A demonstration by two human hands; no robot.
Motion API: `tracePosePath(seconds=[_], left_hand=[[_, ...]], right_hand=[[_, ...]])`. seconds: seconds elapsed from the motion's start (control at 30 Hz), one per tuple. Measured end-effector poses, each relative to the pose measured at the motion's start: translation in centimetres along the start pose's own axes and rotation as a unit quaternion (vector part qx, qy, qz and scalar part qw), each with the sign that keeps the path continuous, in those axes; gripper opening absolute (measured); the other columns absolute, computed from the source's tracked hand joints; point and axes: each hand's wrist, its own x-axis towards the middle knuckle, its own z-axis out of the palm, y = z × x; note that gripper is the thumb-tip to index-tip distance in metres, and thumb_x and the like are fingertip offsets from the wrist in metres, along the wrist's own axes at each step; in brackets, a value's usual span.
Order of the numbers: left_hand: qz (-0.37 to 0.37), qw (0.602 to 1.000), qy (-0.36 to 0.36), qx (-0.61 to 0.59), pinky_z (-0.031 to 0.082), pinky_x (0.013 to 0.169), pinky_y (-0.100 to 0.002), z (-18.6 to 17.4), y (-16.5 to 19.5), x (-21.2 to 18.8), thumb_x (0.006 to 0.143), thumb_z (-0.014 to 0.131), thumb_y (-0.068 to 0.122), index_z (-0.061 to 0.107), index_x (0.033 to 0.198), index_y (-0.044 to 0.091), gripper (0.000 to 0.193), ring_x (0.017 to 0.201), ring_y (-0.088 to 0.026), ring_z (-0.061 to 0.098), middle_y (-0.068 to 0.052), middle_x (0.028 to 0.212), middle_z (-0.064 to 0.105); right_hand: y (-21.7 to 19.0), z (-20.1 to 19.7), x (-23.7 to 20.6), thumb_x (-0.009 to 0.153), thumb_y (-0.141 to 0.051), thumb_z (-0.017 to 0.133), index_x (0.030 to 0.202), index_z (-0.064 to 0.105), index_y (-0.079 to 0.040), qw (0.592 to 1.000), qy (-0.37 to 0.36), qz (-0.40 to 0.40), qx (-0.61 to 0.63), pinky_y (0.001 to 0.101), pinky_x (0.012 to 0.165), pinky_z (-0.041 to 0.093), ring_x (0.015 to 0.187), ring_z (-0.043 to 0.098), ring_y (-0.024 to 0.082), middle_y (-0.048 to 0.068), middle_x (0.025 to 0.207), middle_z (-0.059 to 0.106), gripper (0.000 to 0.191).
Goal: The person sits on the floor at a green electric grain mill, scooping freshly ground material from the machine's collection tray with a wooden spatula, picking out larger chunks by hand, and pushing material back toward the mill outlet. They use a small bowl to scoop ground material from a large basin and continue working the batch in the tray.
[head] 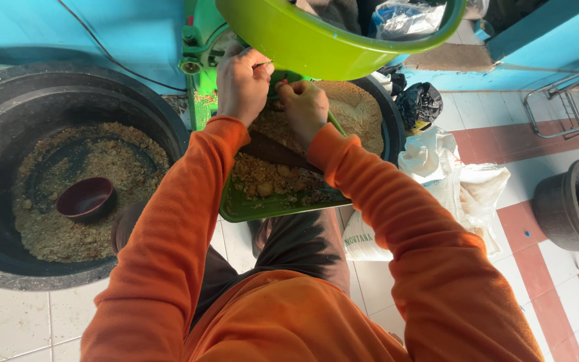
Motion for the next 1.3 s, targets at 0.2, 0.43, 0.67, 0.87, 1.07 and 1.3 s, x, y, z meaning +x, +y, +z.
tracePosePath(seconds=[0.2, 0.43, 0.67, 0.87, 1.07, 1.3], left_hand=[[-0.076, 0.996, -0.038, 0.007, 0.054, 0.07, -0.039, 0.0, 0.1, 0.2, 0.092, 0.073, 0.003, 0.075, 0.103, 0.005, 0.011, 0.077, -0.026, 0.068, -0.013, 0.094, 0.068], [0.024, 1.0, 0.016, -0.003, 0.056, 0.07, -0.039, -0.2, 0.1, 0.2, 0.086, 0.073, -0.001, 0.075, 0.098, 0.003, 0.012, 0.083, -0.029, 0.068, -0.014, 0.104, 0.068], [-0.02, 1.0, -0.019, 0.005, 0.054, 0.072, -0.039, -0.2, -0.2, 0.3, 0.092, 0.072, 0.002, 0.075, 0.1, 0.003, 0.009, 0.078, -0.027, 0.069, -0.012, 0.094, 0.071], [-0.024, 1.0, -0.016, -0.004, 0.055, 0.073, -0.039, 0.0, -0.1, 0.1, 0.092, 0.072, 0.003, 0.075, 0.1, 0.004, 0.009, 0.079, -0.028, 0.069, -0.014, 0.091, 0.069], [0.016, 0.999, 0.01, 0.03, 0.052, 0.074, -0.041, -0.1, 0.4, 0.2, 0.09, 0.077, 0.004, 0.076, 0.098, 0.003, 0.008, 0.084, -0.03, 0.065, -0.014, 0.092, 0.069], [-0.015, 1.0, -0.002, 0.007, 0.053, 0.072, -0.039, -0.1, 0.0, 0.2, 0.091, 0.077, 0.006, 0.075, 0.095, 0.002, 0.006, 0.079, -0.027, 0.067, -0.013, 0.089, 0.066]], right_hand=[[0.1, 1.9, -0.3, 0.095, -0.03, 0.067, 0.092, 0.069, -0.003, 0.994, 0.073, -0.061, -0.051, 0.0375, 0.064, 0.053, 0.069, 0.068, 0.024, 0.012, 0.076, 0.071, 0.027], [0.8, 1.9, -0.3, 0.092, -0.015, 0.064, 0.096, 0.063, -0.008, 0.833, 0.073, -0.395, -0.38, 0.0362, 0.063, 0.053, 0.075, 0.067, 0.026, 0.01, 0.085, 0.066, 0.008], [-0.5, 0.3, 0.4, 0.095, -0.025, 0.066, 0.089, 0.066, -0.006, 0.995, -0.095, -0.025, 0.027, 0.0375, 0.063, 0.053, 0.069, 0.067, 0.025, 0.01, 0.077, 0.067, 0.02], [-0.2, 0.1, 0.8, 0.093, -0.032, 0.069, 0.084, 0.068, -0.006, 0.941, 0.05, -0.224, -0.248, 0.0436, 0.067, 0.055, 0.069, 0.07, 0.032, 0.015, 0.073, 0.071, 0.028], [-1.0, 0.8, -0.2, 0.092, -0.027, 0.062, 0.082, 0.063, -0.001, 0.883, 0.134, -0.304, -0.331, 0.0522, 0.058, 0.055, 0.064, 0.069, 0.042, 0.023, 0.075, 0.07, 0.028], [-1.0, 1.7, -0.4, 0.092, -0.03, 0.062, 0.078, 0.065, -0.003, 0.923, 0.147, -0.214, -0.282, 0.0523, 0.067, 0.056, 0.069, 0.069, 0.042, 0.024, 0.074, 0.07, 0.031]])
